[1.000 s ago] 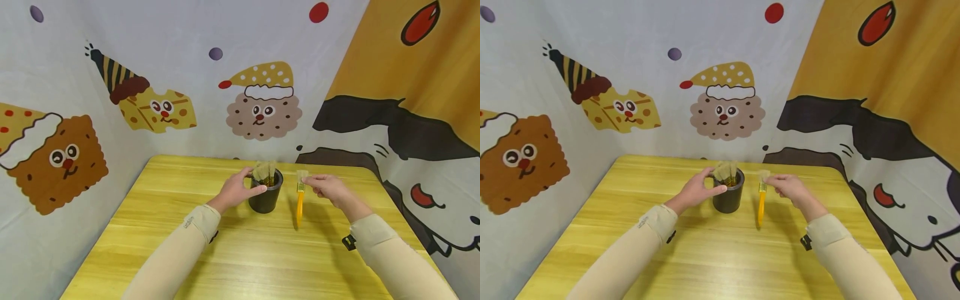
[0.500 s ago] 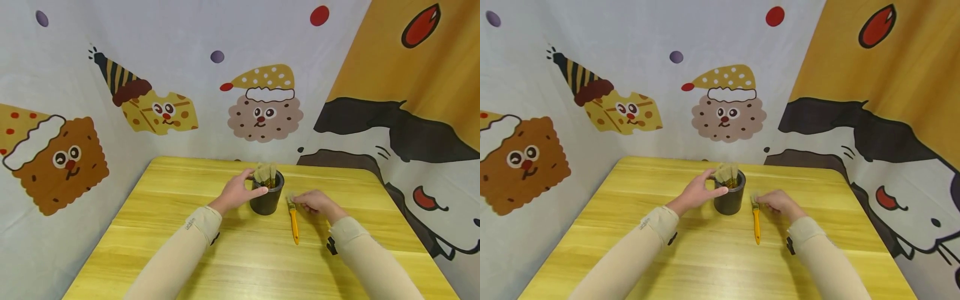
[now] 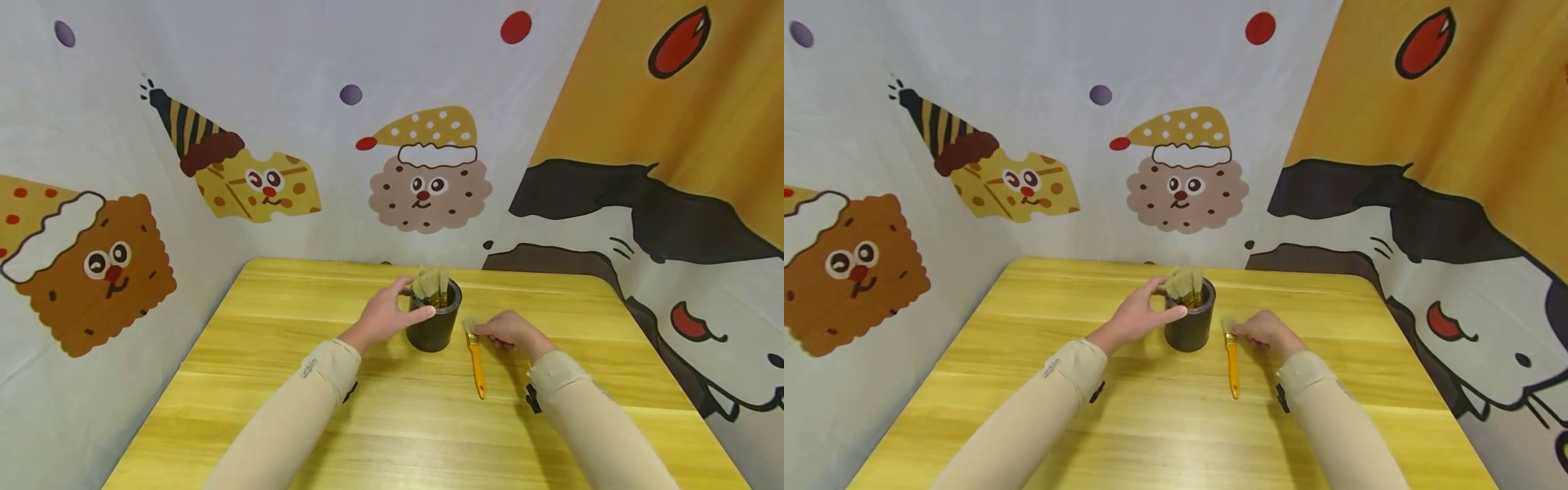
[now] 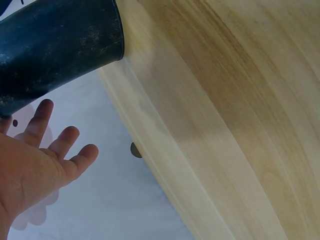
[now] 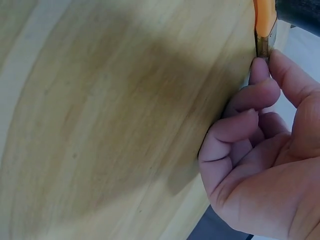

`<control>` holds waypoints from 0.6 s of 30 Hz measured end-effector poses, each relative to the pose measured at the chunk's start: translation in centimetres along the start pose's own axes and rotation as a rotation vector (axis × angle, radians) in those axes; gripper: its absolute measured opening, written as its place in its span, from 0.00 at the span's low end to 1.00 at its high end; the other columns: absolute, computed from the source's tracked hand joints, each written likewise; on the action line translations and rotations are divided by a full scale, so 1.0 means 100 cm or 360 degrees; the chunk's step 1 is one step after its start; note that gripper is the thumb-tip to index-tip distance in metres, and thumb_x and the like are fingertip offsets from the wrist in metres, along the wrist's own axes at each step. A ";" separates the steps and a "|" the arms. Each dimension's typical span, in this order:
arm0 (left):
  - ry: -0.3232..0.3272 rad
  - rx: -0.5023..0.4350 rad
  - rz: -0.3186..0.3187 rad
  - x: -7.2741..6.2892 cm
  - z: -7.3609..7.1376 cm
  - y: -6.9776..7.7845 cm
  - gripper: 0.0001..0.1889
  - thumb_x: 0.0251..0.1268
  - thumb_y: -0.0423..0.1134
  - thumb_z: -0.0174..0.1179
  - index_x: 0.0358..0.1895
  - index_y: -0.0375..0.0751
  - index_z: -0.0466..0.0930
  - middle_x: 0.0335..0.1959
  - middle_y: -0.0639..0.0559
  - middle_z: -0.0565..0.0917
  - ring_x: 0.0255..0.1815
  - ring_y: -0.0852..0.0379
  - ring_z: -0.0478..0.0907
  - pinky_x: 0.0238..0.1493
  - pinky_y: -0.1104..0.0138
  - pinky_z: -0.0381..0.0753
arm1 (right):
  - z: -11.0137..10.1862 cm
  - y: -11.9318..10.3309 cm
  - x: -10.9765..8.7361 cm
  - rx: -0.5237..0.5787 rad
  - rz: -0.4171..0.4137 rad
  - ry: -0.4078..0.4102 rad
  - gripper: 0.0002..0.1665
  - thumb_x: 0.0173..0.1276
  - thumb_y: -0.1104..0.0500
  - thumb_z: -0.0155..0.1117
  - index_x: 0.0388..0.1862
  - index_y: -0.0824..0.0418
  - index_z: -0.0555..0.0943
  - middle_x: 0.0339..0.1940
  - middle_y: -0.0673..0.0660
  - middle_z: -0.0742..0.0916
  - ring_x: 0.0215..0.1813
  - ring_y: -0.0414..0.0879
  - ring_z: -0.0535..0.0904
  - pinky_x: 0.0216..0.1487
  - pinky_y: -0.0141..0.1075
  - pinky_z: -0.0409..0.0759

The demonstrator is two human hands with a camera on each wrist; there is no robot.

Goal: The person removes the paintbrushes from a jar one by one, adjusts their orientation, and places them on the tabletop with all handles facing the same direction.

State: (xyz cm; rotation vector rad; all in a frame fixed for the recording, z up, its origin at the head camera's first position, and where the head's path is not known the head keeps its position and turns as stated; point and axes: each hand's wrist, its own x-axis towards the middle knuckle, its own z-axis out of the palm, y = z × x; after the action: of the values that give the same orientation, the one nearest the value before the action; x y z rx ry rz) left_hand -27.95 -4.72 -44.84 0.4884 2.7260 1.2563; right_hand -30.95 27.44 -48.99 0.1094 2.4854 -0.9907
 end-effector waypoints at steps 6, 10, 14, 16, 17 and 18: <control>-0.0002 -0.0041 -0.0007 0.000 0.001 -0.001 0.49 0.64 0.77 0.63 0.85 0.64 0.59 0.77 0.47 0.76 0.73 0.37 0.77 0.68 0.40 0.79 | 0.000 0.001 -0.003 0.0030 -0.0021 -0.0023 0.32 0.77 0.42 0.69 0.16 0.53 0.71 0.14 0.50 0.76 0.16 0.41 0.62 0.21 0.32 0.61; 0.0001 -0.0058 -0.0003 0.001 0.001 -0.002 0.50 0.64 0.77 0.64 0.85 0.65 0.59 0.77 0.47 0.76 0.74 0.35 0.76 0.68 0.40 0.79 | 0.001 0.002 -0.003 0.0043 -0.0020 -0.0019 0.31 0.78 0.42 0.69 0.17 0.53 0.71 0.15 0.51 0.77 0.17 0.41 0.62 0.22 0.33 0.61; 0.0000 -0.0071 -0.0001 0.002 0.002 -0.003 0.49 0.64 0.77 0.64 0.84 0.65 0.59 0.77 0.47 0.76 0.75 0.35 0.76 0.68 0.40 0.80 | 0.001 0.002 -0.003 0.0058 -0.0019 -0.0015 0.30 0.78 0.42 0.69 0.18 0.53 0.72 0.16 0.51 0.77 0.17 0.41 0.63 0.22 0.32 0.61; 0.0000 -0.0075 0.0001 0.002 0.002 -0.004 0.49 0.64 0.77 0.64 0.84 0.65 0.59 0.77 0.47 0.76 0.75 0.35 0.76 0.68 0.40 0.80 | 0.001 0.002 -0.003 0.0066 -0.0018 -0.0014 0.30 0.78 0.42 0.69 0.19 0.54 0.72 0.16 0.51 0.77 0.17 0.41 0.63 0.22 0.32 0.61; -0.0001 -0.0073 0.0001 0.002 0.002 -0.004 0.49 0.64 0.77 0.64 0.84 0.65 0.59 0.77 0.47 0.76 0.74 0.36 0.76 0.68 0.41 0.80 | 0.001 0.002 -0.003 0.0069 -0.0020 -0.0017 0.30 0.78 0.42 0.69 0.20 0.54 0.72 0.16 0.51 0.77 0.18 0.41 0.63 0.22 0.33 0.61; 0.0000 -0.0071 0.0002 0.001 0.002 -0.004 0.49 0.64 0.77 0.64 0.84 0.65 0.59 0.77 0.47 0.76 0.74 0.36 0.77 0.68 0.41 0.80 | 0.002 0.002 -0.003 0.0075 -0.0019 -0.0021 0.30 0.78 0.42 0.69 0.20 0.54 0.71 0.17 0.50 0.77 0.18 0.41 0.63 0.22 0.33 0.61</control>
State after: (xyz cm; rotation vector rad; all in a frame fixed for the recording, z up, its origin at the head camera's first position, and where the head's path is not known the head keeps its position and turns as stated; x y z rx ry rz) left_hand -28.13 -4.73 -45.25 0.4851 2.6915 1.3145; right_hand -30.56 27.51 -49.07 0.1029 2.4540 -1.0521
